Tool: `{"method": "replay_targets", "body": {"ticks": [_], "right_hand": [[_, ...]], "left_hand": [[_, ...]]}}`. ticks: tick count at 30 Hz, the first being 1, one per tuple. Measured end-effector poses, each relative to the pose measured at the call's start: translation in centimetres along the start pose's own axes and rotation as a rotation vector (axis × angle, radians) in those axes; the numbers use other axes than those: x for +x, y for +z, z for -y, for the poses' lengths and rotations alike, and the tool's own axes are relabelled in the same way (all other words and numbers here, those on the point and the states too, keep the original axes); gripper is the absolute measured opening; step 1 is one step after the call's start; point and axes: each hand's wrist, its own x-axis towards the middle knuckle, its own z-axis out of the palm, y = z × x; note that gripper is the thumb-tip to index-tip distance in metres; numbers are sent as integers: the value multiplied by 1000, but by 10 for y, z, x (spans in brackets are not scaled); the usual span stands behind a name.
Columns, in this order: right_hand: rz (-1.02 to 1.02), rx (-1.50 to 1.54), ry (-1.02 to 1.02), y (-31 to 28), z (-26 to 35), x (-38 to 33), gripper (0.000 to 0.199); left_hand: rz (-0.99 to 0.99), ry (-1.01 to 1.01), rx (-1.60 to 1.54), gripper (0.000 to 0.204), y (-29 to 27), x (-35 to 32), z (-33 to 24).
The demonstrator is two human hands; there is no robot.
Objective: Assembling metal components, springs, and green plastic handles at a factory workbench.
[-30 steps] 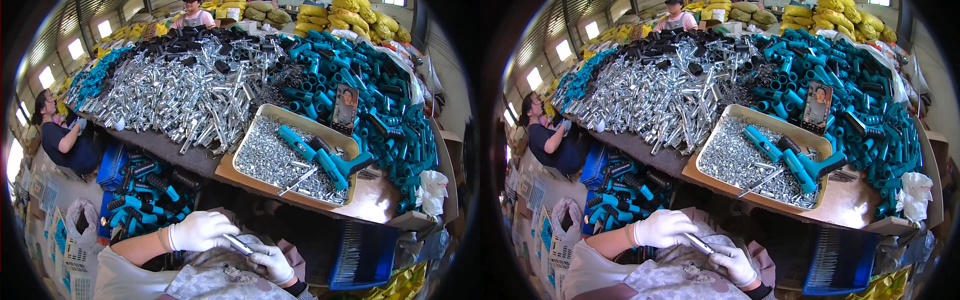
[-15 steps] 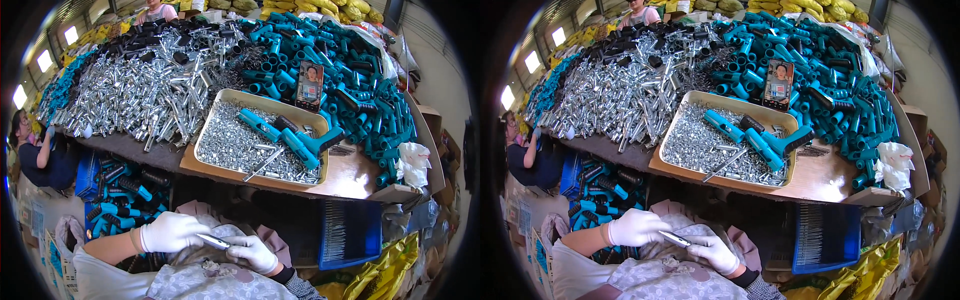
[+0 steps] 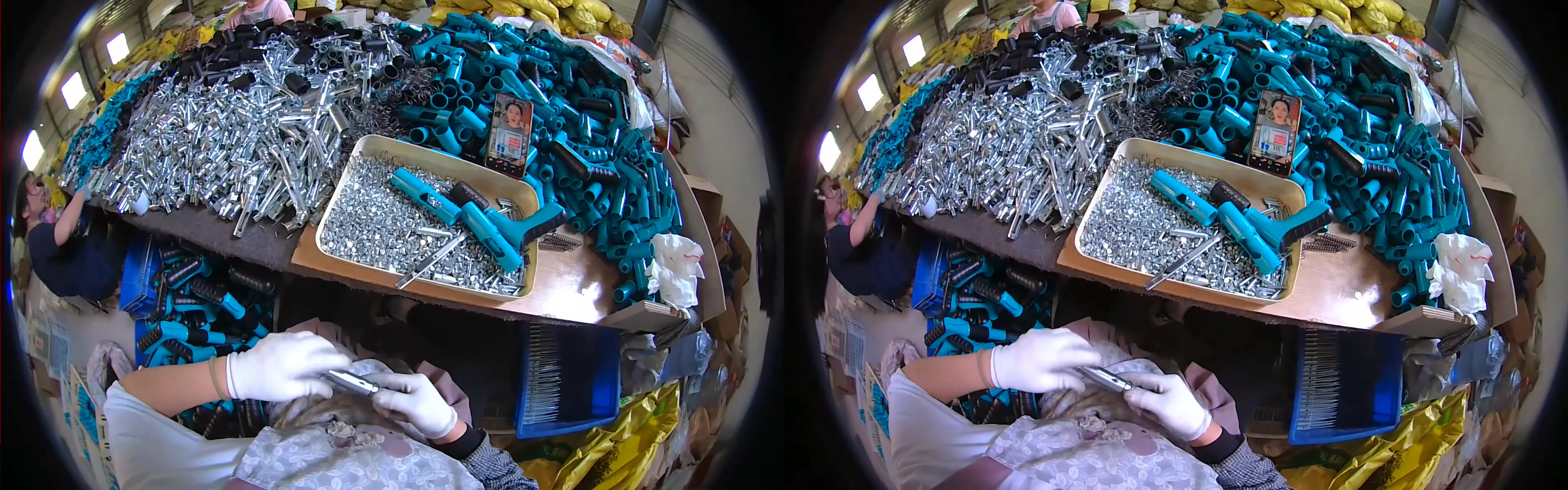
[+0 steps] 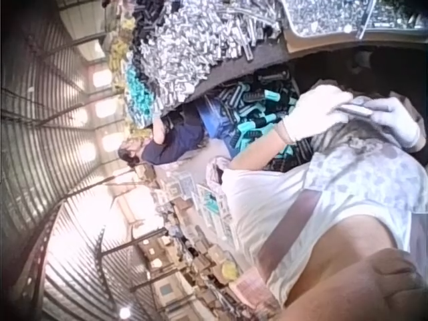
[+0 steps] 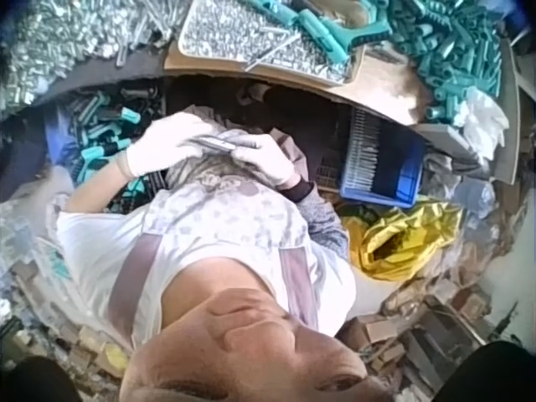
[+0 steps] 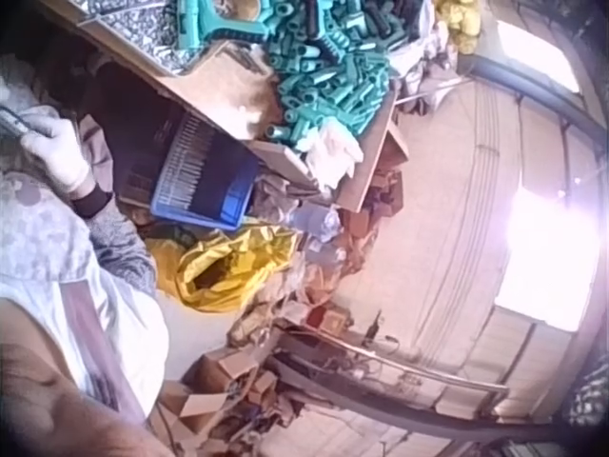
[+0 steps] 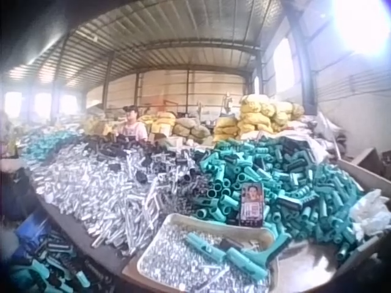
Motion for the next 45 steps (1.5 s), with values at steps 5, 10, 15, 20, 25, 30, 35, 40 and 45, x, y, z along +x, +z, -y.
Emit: {"method": "replay_targets", "body": {"ticks": [5,10,15,20,25,30,35,40,45], "right_hand": [[-1,-170,-114,7,0,-1,39],[14,152,118,-8,-5,0,32],[-89,-665,-293,7,-2,-5,35],[-252,-283,-152,7,19,-9,37],[-267,126,-116,8,33,-5,43],[-205,174,-139,-4,30,-12,46],[-63,3,-95,-12,23,-5,39],[-120,121,33,9,20,7,71],[-42,79,54,0,2,10,85]], "left_hand": [[321,-751,-940,31,-8,3,9],[141,115,348,34,-9,6,-12],[411,-618,-712,29,-24,9,4],[-85,-223,-238,29,-59,29,20],[-652,18,482,23,-73,97,54],[-611,109,348,29,-57,90,23],[149,136,-44,64,-18,65,-22],[148,97,98,61,-1,50,-22],[-25,163,79,42,24,29,-17]]}}
